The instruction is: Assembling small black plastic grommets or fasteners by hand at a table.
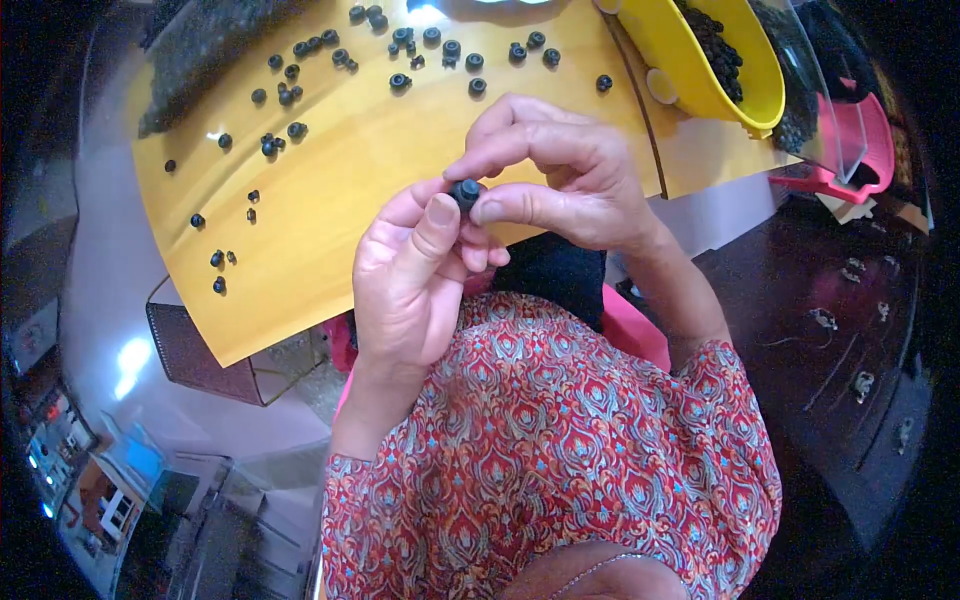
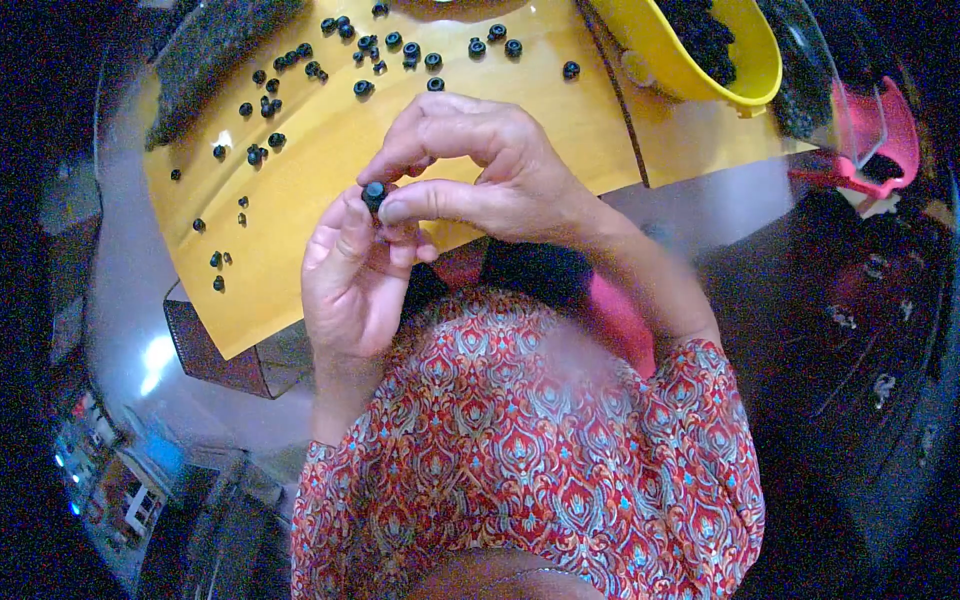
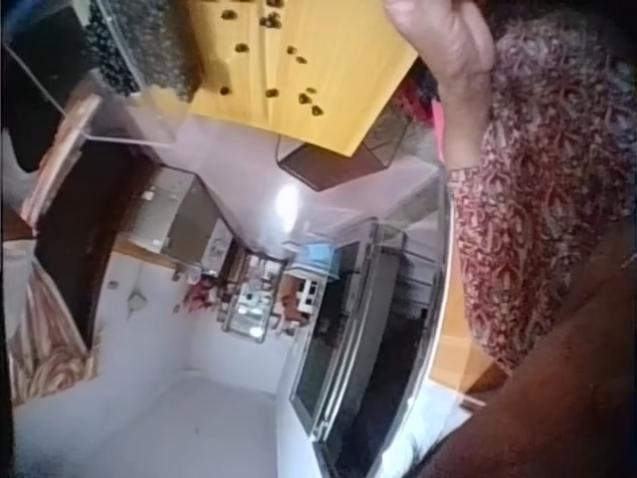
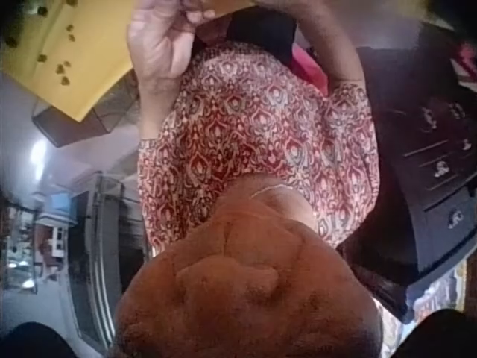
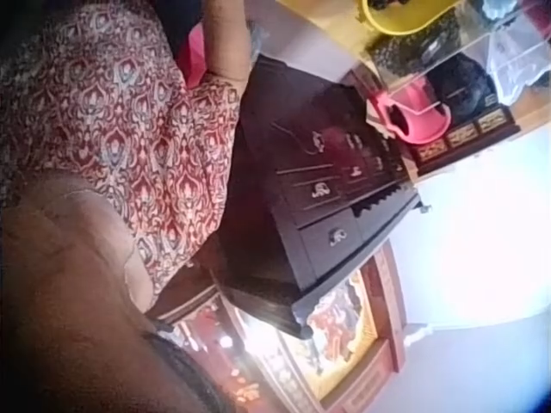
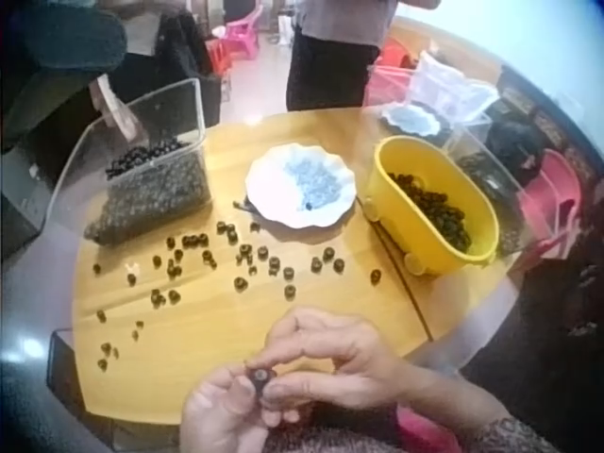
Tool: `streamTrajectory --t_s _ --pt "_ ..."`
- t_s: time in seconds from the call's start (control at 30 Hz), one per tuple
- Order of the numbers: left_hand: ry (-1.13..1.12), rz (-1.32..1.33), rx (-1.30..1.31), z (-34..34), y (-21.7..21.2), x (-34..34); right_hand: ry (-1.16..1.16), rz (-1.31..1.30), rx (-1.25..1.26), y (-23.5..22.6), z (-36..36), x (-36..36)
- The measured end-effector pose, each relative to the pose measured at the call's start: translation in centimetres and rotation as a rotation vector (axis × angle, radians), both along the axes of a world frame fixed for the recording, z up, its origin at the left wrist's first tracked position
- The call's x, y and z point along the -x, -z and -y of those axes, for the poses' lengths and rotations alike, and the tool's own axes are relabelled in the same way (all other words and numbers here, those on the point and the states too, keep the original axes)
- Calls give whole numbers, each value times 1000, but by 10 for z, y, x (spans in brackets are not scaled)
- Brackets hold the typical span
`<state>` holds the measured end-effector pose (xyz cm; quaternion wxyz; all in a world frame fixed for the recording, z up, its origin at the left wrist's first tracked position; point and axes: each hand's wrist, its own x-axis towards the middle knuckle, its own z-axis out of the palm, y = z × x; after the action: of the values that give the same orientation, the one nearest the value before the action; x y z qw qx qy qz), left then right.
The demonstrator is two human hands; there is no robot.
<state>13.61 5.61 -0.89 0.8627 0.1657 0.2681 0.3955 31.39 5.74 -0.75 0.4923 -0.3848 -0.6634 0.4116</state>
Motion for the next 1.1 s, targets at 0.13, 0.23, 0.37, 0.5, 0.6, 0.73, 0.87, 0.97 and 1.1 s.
streamTrajectory --t_s 0.13,0.23,0.37,0.5,0.6,0.73,0.87,0.97,1.1 --pt "-19 -144 -104 4 -5 -5 -17 -125 99 6 5 -2" --pt "-50 -274 -200 4 -5 -6 -19 -246 230 5 11 -1" --pt "-209 -551 -436 5 4 -10 -31 -511 441 3 15 0" --pt "-246 -632 -493 4 4 -11 -30 -636 519 1 18 -1" --pt "-146 -535 -378 3 5 -10 25 -564 467 2 20 -1" --pt "6 -236 -132 3 6 -10 100 -443 406 8 21 -3" --pt "55 -77 17 2 -3 -14 192 -168 209 11 21 -4" --pt "128 -56 3 -1 3 -12 225 -87 136 4 21 -4" --pt "109 -55 24 -1 2 -13 212 -40 43 5 20 -6"
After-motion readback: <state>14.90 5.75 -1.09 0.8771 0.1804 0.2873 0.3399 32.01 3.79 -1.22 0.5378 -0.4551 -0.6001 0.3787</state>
